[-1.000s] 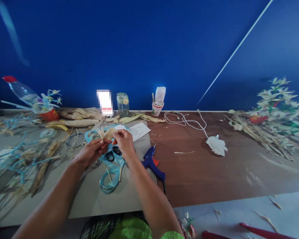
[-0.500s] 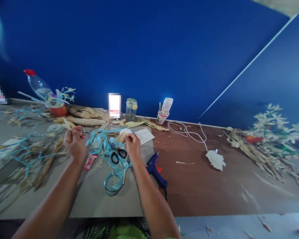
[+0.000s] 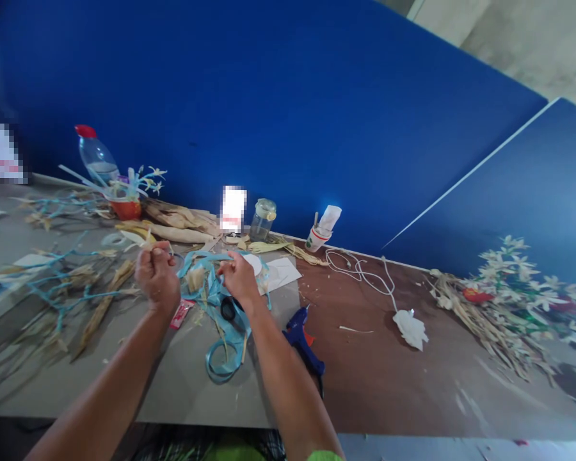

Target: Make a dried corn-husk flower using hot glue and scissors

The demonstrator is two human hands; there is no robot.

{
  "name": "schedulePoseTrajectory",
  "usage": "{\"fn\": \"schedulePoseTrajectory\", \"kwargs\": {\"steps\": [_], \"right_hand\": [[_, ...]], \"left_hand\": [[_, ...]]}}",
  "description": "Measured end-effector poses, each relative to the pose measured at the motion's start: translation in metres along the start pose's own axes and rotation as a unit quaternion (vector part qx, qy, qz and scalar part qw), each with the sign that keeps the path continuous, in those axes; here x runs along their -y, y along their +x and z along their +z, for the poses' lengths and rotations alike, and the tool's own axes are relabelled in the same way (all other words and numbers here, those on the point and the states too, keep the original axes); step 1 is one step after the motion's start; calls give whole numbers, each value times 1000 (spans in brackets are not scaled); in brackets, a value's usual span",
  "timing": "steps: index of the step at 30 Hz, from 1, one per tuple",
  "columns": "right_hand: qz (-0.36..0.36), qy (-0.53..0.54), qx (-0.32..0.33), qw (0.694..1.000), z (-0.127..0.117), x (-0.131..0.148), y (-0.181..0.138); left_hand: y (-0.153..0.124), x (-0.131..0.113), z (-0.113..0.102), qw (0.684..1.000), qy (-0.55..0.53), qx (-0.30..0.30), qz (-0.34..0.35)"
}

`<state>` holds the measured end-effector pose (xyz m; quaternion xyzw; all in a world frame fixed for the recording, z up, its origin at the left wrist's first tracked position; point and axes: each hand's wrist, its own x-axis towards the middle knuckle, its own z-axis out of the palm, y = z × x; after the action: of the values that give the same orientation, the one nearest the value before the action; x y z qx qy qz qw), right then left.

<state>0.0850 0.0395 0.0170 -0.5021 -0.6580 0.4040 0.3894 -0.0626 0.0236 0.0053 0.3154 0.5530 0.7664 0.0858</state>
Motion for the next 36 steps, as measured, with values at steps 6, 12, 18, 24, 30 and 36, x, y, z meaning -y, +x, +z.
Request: {"fn": "schedulePoseTrajectory", "kwargs": {"steps": [6, 12, 18, 24, 30, 36], "right_hand": [[-68, -259, -34, 963, 5, -3, 22], [-63, -395, 58, 915, 14, -18, 43], [-93, -457, 9, 885, 5, -24, 57], [-130, -489, 62, 861, 2, -30, 60], [-102, -463, 57, 879, 4, -28, 67], [-33, -123, -22, 992, -20, -8, 72]], "left_hand": [[1, 6, -1, 1000, 5, 8, 2], [-2, 18, -1, 999, 16, 33, 0], [-9, 15, -2, 997, 45, 69, -13], [-13, 14, -3, 994, 76, 83, -4], [-13, 15, -4, 993, 73, 95, -9], [-15, 5, -2, 994, 38, 99, -31]]}}
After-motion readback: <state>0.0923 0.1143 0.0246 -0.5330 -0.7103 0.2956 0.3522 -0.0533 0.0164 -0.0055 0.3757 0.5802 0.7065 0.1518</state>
